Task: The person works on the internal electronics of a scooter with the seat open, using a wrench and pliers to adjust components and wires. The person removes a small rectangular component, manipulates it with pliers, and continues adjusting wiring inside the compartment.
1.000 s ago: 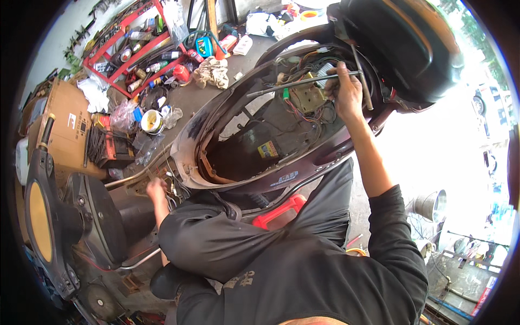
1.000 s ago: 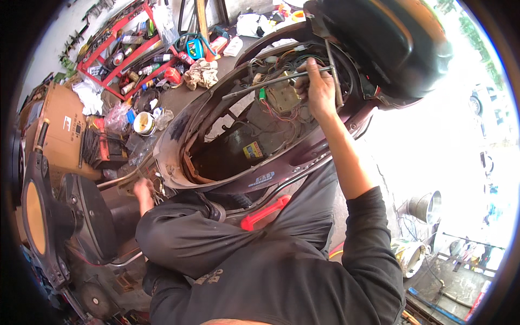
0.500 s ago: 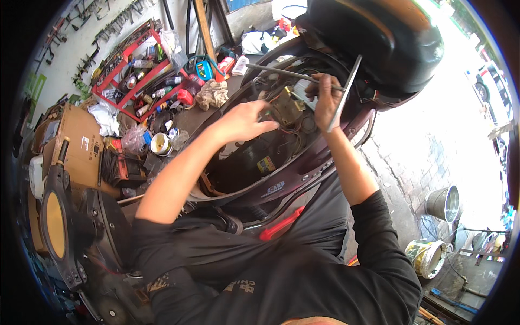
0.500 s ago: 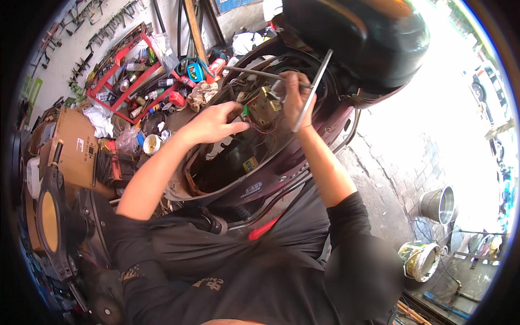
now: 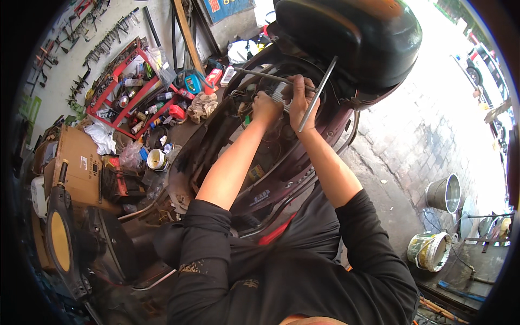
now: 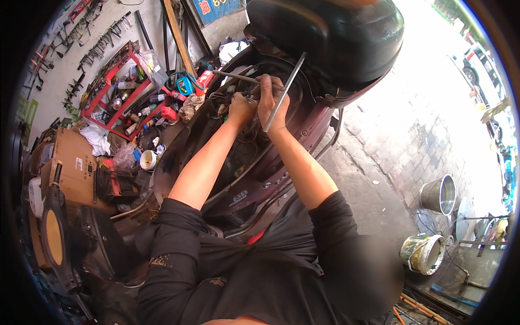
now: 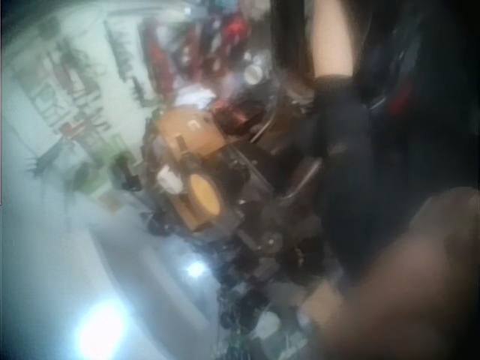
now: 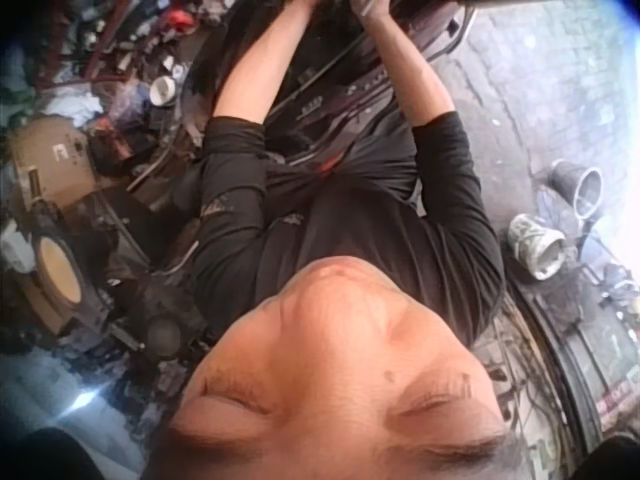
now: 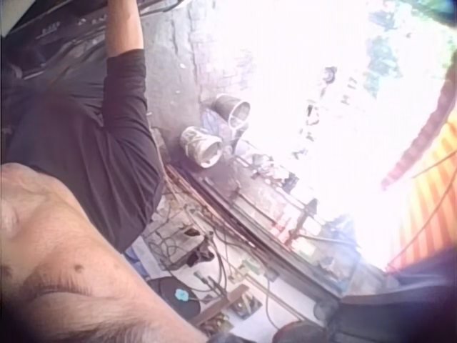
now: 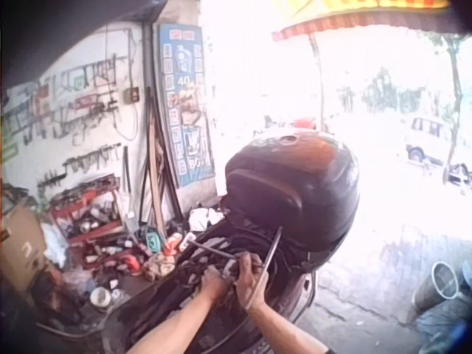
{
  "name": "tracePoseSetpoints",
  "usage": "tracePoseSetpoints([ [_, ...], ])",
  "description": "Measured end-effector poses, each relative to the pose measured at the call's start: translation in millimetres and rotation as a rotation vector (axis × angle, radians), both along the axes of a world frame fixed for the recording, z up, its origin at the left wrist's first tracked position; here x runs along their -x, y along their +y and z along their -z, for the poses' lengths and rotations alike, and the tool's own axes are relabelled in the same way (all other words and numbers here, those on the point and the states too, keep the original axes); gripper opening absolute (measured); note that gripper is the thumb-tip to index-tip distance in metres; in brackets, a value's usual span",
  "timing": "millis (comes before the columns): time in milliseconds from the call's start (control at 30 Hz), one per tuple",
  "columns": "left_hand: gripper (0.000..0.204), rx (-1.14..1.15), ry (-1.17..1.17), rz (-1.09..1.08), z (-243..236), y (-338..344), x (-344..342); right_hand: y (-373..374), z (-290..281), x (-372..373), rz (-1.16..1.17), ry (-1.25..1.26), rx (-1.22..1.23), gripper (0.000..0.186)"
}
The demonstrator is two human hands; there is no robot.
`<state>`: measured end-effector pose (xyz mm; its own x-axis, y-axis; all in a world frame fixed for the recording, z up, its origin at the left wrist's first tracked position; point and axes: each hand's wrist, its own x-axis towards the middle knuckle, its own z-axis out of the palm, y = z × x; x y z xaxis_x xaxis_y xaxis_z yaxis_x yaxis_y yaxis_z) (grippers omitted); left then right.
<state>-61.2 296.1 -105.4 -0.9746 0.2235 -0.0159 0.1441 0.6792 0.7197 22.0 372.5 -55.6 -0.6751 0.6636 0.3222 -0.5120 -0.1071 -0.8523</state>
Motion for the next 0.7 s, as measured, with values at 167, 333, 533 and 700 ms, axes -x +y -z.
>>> tracePoseSetpoints([
  [167, 0.051, -0.325, -0.051, -0.044, 2, -27, 0, -1, -1, 1, 0.029, 0.033, 0.017, 0.038],
  [333, 0.046, -1.011, -0.142, -0.094, 8, -71, -7, -1, -5, -5, 0.003, 0.027, 0.020, 0.038],
  [533, 0.034, -1.466, -0.138, -0.160, 40, -103, -25, -1, -1, -3, -0.019, 0.065, 0.023, 0.037],
  [700, 0.037, -1.659, -0.144, -0.165, 46, -91, -36, -1, 6, 3, -0.099, 0.094, 0.001, 0.038],
])
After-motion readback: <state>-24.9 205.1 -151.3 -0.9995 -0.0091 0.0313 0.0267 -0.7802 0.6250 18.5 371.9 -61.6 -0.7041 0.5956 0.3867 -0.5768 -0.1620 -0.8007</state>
